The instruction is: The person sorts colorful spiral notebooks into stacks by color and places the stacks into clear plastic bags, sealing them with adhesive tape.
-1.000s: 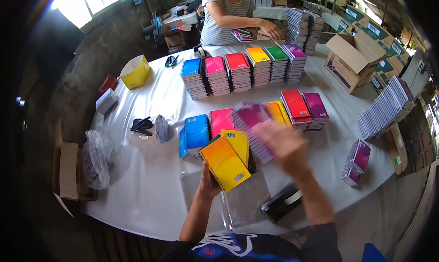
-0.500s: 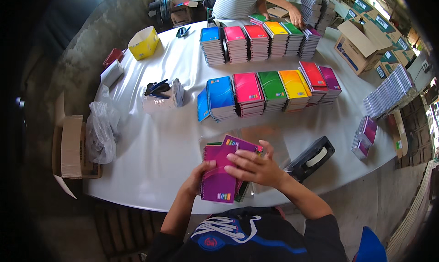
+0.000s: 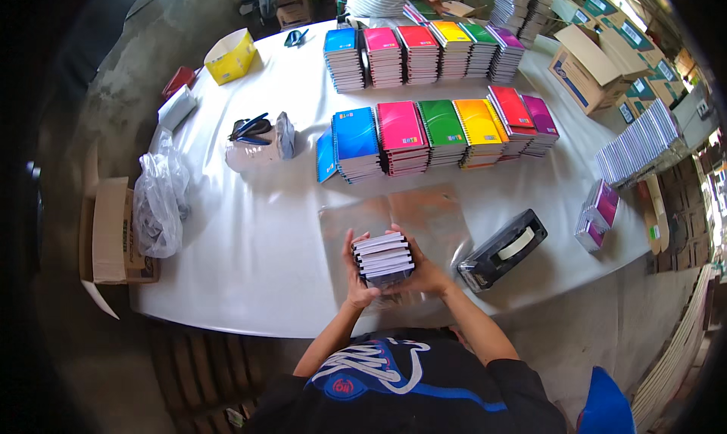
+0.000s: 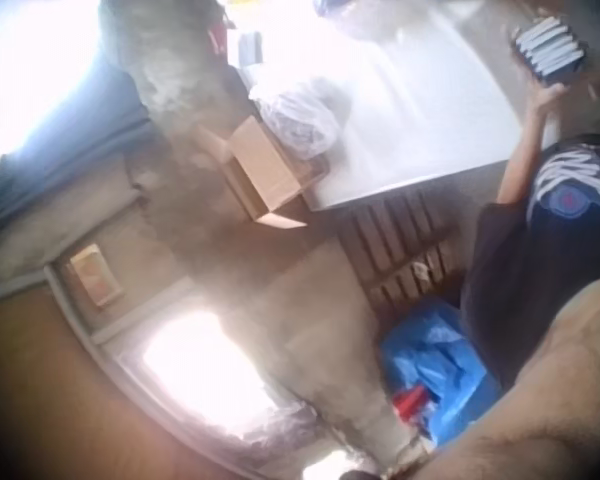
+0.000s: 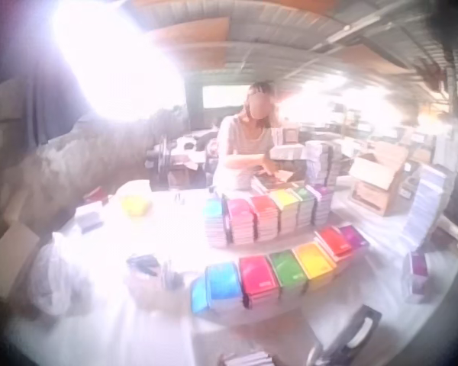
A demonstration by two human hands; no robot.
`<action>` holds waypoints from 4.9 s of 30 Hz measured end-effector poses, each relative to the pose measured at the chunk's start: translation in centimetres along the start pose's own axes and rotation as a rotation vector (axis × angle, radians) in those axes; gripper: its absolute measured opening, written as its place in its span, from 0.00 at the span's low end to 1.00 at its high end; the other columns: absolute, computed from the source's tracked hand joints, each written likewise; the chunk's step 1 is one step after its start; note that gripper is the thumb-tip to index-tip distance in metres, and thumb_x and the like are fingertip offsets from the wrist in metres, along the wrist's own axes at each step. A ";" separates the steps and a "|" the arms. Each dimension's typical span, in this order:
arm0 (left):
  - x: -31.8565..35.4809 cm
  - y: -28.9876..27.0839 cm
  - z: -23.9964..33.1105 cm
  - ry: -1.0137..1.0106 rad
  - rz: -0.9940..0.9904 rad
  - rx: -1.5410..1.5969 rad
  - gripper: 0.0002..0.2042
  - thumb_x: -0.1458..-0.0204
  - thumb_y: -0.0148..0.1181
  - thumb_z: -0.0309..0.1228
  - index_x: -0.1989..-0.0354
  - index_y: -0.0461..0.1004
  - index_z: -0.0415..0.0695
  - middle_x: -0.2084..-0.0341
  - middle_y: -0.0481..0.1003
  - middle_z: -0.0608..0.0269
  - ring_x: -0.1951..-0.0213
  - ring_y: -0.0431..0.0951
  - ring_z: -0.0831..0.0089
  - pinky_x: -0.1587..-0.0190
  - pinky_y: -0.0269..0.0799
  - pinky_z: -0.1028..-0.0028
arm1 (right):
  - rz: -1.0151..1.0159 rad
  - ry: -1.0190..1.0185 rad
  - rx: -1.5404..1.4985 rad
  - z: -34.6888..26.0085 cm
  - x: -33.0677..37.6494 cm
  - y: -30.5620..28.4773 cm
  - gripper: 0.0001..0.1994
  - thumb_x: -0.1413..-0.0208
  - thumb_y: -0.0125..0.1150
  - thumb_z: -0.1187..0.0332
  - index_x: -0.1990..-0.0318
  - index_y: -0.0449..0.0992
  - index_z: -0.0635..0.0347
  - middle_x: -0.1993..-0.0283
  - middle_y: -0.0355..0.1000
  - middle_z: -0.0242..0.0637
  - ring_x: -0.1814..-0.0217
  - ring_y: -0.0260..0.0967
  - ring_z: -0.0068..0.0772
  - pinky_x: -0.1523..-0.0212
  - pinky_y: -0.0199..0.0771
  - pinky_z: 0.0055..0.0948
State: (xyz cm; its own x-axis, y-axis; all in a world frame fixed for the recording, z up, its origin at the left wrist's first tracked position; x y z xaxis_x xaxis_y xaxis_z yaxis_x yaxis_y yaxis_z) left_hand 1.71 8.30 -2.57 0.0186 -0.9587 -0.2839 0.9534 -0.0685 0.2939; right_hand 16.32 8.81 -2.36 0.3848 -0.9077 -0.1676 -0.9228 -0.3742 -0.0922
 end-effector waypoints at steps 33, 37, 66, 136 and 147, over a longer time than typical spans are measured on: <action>2.7 -3.2 -1.7 -0.437 -0.033 -1.523 0.42 0.49 0.48 0.57 0.34 0.45 0.38 0.35 0.40 0.41 0.32 0.38 0.51 0.38 0.37 0.43 | 0.093 0.692 -0.320 3.8 -2.7 -2.7 0.31 0.60 0.71 0.63 0.48 0.66 0.67 0.55 0.71 0.42 0.55 0.71 0.32 0.53 0.72 0.30; 4.8 -3.1 -3.6 -0.475 -0.112 -1.662 0.35 0.42 0.39 0.50 0.33 0.43 0.38 0.32 0.35 0.49 0.31 0.31 0.53 0.39 0.30 0.38 | 0.027 0.744 -0.365 4.1 -2.8 -2.4 0.33 0.60 0.71 0.61 0.47 0.65 0.67 0.53 0.70 0.43 0.53 0.70 0.33 0.52 0.72 0.31; -2.3 5.3 -1.2 -0.315 -0.538 -0.818 0.52 0.65 0.62 0.21 0.32 0.32 0.46 0.33 0.30 0.44 0.43 0.63 0.43 0.56 0.73 0.61 | 0.283 0.522 0.397 3.3 -1.2 -1.1 0.43 0.48 0.58 0.63 0.34 0.36 0.66 0.39 0.54 0.62 0.37 0.54 0.57 0.40 0.59 0.39; -3.6 0.9 0.6 -0.177 -0.753 -1.228 0.34 0.58 0.67 0.38 0.40 0.61 0.48 0.37 0.55 0.69 0.34 0.49 0.60 0.55 0.60 0.31 | 0.712 0.299 1.220 -2.9 2.1 -6.3 0.07 0.46 0.47 0.73 0.64 0.72 0.58 0.64 0.73 0.42 0.61 0.71 0.50 0.59 0.71 0.42; -4.1 3.1 0.1 -0.073 -0.893 -1.065 0.44 0.62 0.67 0.25 0.35 0.51 0.70 0.44 0.62 0.62 0.40 0.57 0.45 0.54 0.60 0.31 | 0.425 0.413 0.552 -3.2 -1.7 -0.5 0.09 0.53 0.55 0.68 0.68 0.78 0.61 0.73 0.73 0.50 0.69 0.72 0.52 0.65 0.72 0.39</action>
State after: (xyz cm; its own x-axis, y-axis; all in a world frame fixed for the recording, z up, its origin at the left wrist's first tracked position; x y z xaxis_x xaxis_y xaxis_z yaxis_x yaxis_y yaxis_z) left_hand 4.54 12.00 -0.41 -0.6952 -0.7169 0.0518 0.4034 -0.4488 -0.7974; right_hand 16.08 9.98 1.14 -0.1352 -0.9884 0.0691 -0.8035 0.0685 -0.5913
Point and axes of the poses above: each hand's wrist, its own x-axis away from the middle knuckle, its own y-axis out of the palm, z = x × y, the point moved 7 cm from there along -x, towards the middle knuckle
